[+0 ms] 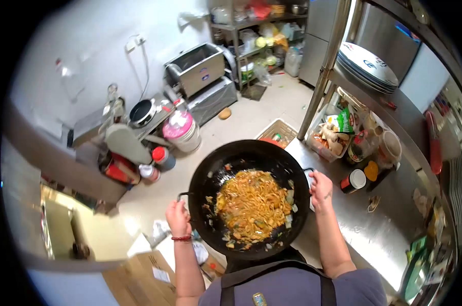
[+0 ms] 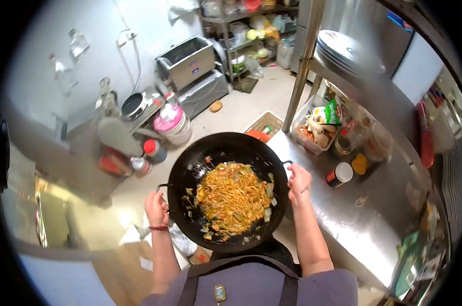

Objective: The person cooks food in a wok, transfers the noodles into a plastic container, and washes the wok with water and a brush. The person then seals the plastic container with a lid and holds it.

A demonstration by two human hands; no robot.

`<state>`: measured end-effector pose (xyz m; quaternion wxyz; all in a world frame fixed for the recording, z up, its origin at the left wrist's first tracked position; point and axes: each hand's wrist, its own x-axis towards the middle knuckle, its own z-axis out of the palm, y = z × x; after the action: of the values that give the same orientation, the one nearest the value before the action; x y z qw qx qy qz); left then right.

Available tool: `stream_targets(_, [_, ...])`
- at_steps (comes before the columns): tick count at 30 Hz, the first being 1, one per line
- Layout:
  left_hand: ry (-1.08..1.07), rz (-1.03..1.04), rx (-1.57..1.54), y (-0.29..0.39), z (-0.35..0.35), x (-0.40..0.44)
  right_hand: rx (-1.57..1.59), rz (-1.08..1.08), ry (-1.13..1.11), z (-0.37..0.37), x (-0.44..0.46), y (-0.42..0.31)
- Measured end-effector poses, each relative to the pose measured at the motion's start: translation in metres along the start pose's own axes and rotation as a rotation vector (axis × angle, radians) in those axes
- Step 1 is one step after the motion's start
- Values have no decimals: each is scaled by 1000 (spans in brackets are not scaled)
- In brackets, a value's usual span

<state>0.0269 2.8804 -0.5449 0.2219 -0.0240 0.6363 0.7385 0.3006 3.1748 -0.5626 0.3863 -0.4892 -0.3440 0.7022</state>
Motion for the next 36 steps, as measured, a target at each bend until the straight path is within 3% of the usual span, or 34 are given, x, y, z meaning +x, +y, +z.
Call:
stream_targets(8, [-445,-195,123,-17,94,100,92,-51,454,-35,-36,5])
stream_targets(15, [-812,-311,203,-45,216,98,246,-182,793,-86,-82,3])
stream_targets(22, [-1220,-468,196,-85,316,-17,290,-291,1195,-207,-158,-10])
stream_targets(26, [-1369,-577,234,-108,370,-90,269,-374,1281,-294,-178,-35])
stream_targets(36, [-1501,-434,361,-208,524,-236,272,-373,1323,-505,-131,-106])
